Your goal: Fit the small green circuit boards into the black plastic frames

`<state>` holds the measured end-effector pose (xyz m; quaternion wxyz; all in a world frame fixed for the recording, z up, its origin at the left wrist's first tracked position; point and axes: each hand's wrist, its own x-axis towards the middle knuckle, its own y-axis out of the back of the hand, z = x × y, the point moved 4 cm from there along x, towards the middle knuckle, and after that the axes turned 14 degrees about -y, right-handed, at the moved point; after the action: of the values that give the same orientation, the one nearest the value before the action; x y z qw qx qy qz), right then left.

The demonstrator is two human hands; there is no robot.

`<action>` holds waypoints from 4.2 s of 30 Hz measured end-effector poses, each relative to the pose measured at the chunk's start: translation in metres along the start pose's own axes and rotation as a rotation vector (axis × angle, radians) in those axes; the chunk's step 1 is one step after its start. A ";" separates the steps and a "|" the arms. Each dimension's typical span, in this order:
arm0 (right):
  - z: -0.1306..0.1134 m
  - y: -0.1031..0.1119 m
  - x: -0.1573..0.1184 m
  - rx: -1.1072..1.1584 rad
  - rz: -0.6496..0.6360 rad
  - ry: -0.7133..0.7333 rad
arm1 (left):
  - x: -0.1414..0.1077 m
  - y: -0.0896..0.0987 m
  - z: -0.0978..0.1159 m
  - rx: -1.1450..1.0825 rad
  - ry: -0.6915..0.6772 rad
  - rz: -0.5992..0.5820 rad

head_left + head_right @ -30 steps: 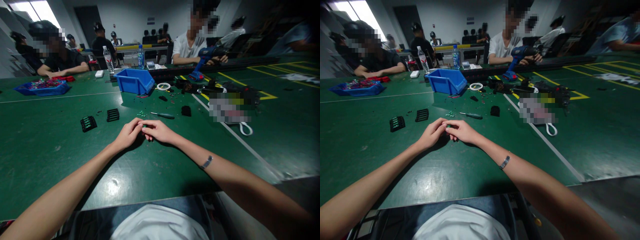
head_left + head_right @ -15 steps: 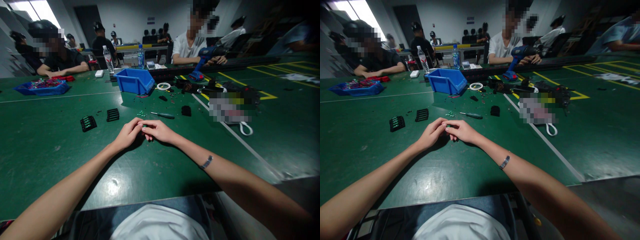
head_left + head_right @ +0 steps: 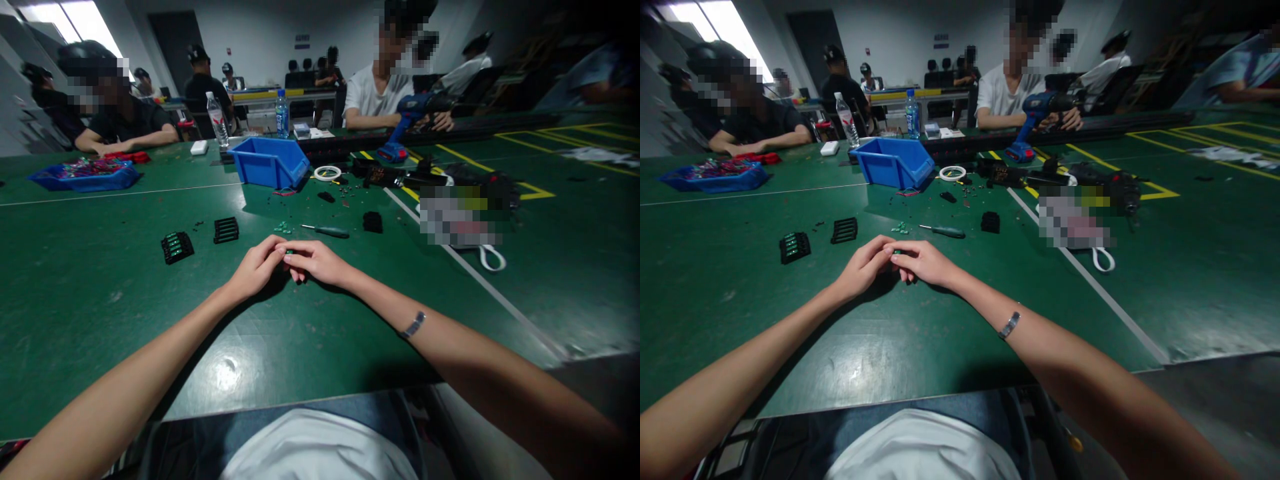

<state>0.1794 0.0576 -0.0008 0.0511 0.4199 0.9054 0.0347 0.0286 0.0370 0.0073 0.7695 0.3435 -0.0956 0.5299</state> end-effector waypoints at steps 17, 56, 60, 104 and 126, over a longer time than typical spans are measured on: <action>-0.002 0.000 0.000 0.005 -0.014 -0.008 | 0.000 -0.001 0.003 0.024 -0.008 0.005; -0.002 -0.001 0.000 0.006 -0.030 -0.035 | 0.000 -0.001 0.003 -0.076 0.044 0.020; -0.002 0.000 0.000 0.009 -0.031 -0.027 | 0.000 -0.001 0.002 -0.079 0.051 0.027; 0.000 -0.003 0.000 0.005 0.047 -0.016 | -0.001 0.001 0.006 -0.033 0.047 0.021; 0.003 0.012 0.012 0.132 -0.186 -0.155 | 0.014 0.006 -0.017 -0.572 0.350 -0.202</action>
<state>0.1809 0.0743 -0.0030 0.0962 0.3382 0.9340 -0.0623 0.0255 0.0591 0.0044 0.8879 0.0257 -0.0722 0.4535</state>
